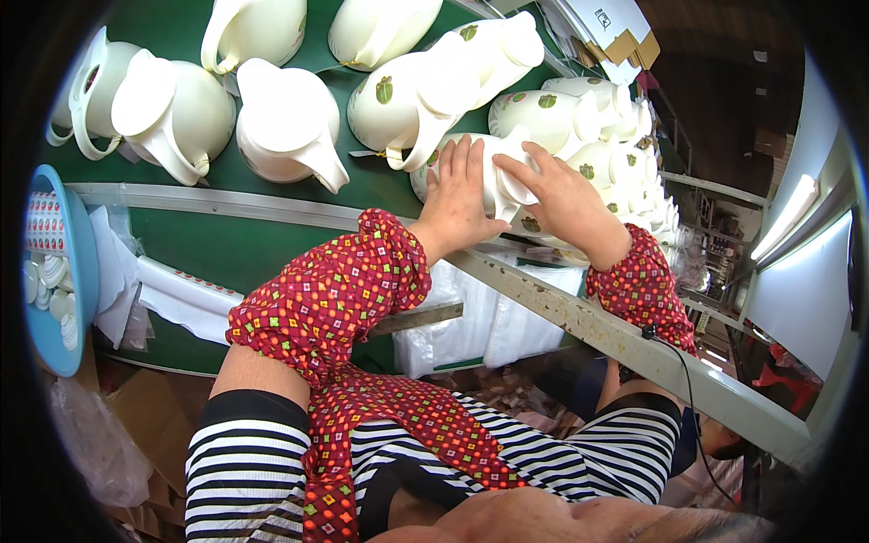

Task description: The person assembles white ceramic kettles by attaching lids and applying decorative stickers. They pick up each kettle, place a lid on top, and then affix a sticker to the body before setting the finished unit aside on the conveyor.

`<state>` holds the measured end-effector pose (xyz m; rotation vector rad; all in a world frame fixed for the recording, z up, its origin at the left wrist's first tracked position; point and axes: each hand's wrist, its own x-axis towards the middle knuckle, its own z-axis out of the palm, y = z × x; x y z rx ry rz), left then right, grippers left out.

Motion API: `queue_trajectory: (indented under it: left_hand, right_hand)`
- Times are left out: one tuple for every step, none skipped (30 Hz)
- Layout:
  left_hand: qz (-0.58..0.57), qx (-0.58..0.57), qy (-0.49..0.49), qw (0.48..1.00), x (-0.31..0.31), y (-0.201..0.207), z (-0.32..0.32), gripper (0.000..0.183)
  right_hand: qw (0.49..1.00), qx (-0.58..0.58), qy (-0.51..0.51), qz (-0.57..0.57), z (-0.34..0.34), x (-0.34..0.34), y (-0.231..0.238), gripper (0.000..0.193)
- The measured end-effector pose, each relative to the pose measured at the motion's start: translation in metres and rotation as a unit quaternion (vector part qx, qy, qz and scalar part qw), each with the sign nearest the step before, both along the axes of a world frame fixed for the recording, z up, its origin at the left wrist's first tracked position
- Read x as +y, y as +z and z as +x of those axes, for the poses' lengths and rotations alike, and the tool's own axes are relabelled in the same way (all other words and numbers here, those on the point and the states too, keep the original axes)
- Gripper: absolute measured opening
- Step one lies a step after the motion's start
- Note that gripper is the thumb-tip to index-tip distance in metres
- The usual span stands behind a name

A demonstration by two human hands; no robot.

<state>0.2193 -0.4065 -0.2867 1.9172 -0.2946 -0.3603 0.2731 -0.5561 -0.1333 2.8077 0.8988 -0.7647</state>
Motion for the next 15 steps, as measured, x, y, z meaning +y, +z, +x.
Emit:
queue_trajectory:
  left_hand:
    - [0.004, 0.0, 0.001, 1.0, 0.0, -0.0005, -0.0007, 0.129]
    - [0.004, -0.005, 0.001, 1.0, -0.0001, -0.0008, -0.0014, 0.129]
    - [0.005, -0.008, 0.002, 1.0, -0.0005, -0.0012, -0.0013, 0.129]
    - [0.005, -0.01, 0.001, 1.0, -0.0008, -0.0016, -0.0014, 0.128]
    - [0.007, -0.002, 0.001, 1.0, -0.0011, -0.002, -0.0014, 0.128]
    - [0.007, 0.004, 0.001, 1.0, -0.0015, -0.0006, -0.0007, 0.128]
    - [0.007, 0.009, 0.001, 1.0, -0.0018, 0.0008, -0.0001, 0.127]
    - [0.007, 0.012, -0.001, 1.0, -0.0015, 0.0019, 0.0003, 0.127]
    - [0.007, 0.013, -0.003, 1.0, 0.0004, 0.0023, 0.0006, 0.127]
    - [0.007, 0.014, -0.006, 1.0, 0.0013, 0.0024, 0.0006, 0.127]
    - [0.006, 0.012, -0.006, 1.0, 0.0011, 0.0022, 0.0002, 0.127]
    - [0.005, 0.013, -0.006, 1.0, 0.0006, 0.0015, 0.0003, 0.127]
    - [0.004, 0.013, -0.006, 1.0, 0.0001, 0.0008, 0.0004, 0.128]
    - [0.005, 0.009, -0.005, 1.0, -0.0005, -0.0004, 0.0001, 0.128]
    - [0.007, 0.003, -0.003, 1.0, -0.0007, -0.0016, -0.0002, 0.128]
  right_hand:
    - [1.0, 0.009, -0.009, -0.003, -0.0005, -0.0012, -0.0035, 0.091]
    - [0.998, 0.032, -0.058, -0.009, -0.0007, -0.0014, -0.0031, 0.089]
    - [0.992, 0.057, -0.108, -0.015, 0.0017, 0.0032, -0.0003, 0.087]
    - [0.984, 0.081, -0.158, -0.021, 0.0034, 0.0056, 0.001, 0.085]
    - [0.983, 0.087, -0.16, 0.012, 0.0044, 0.0054, 0.0003, 0.082]
    - [0.982, 0.09, -0.162, 0.044, 0.0052, 0.0046, 0.0009, 0.08]
    - [0.979, 0.092, -0.165, 0.076, 0.006, 0.0038, 0.0013, 0.078]
    - [0.975, 0.097, -0.189, 0.062, 0.0069, 0.0042, 0.0009, 0.077]
    - [0.971, 0.1, -0.214, 0.047, 0.0072, 0.0063, -0.0004, 0.075]
    - [0.965, 0.102, -0.238, 0.033, 0.0069, 0.0076, -0.0009, 0.073]
    - [0.972, 0.084, -0.214, 0.043, 0.0048, 0.0068, -0.0005, 0.072]
    - [0.978, 0.067, -0.19, 0.052, 0.0027, 0.0045, -0.001, 0.07]
    - [0.983, 0.05, -0.166, 0.062, 0.0012, 0.0021, -0.0016, 0.069]
    - [0.993, 0.031, -0.095, 0.057, 0.001, 0.0004, -0.0021, 0.069]
    - [0.998, 0.01, -0.022, 0.051, 0.0015, -0.0011, -0.0024, 0.069]
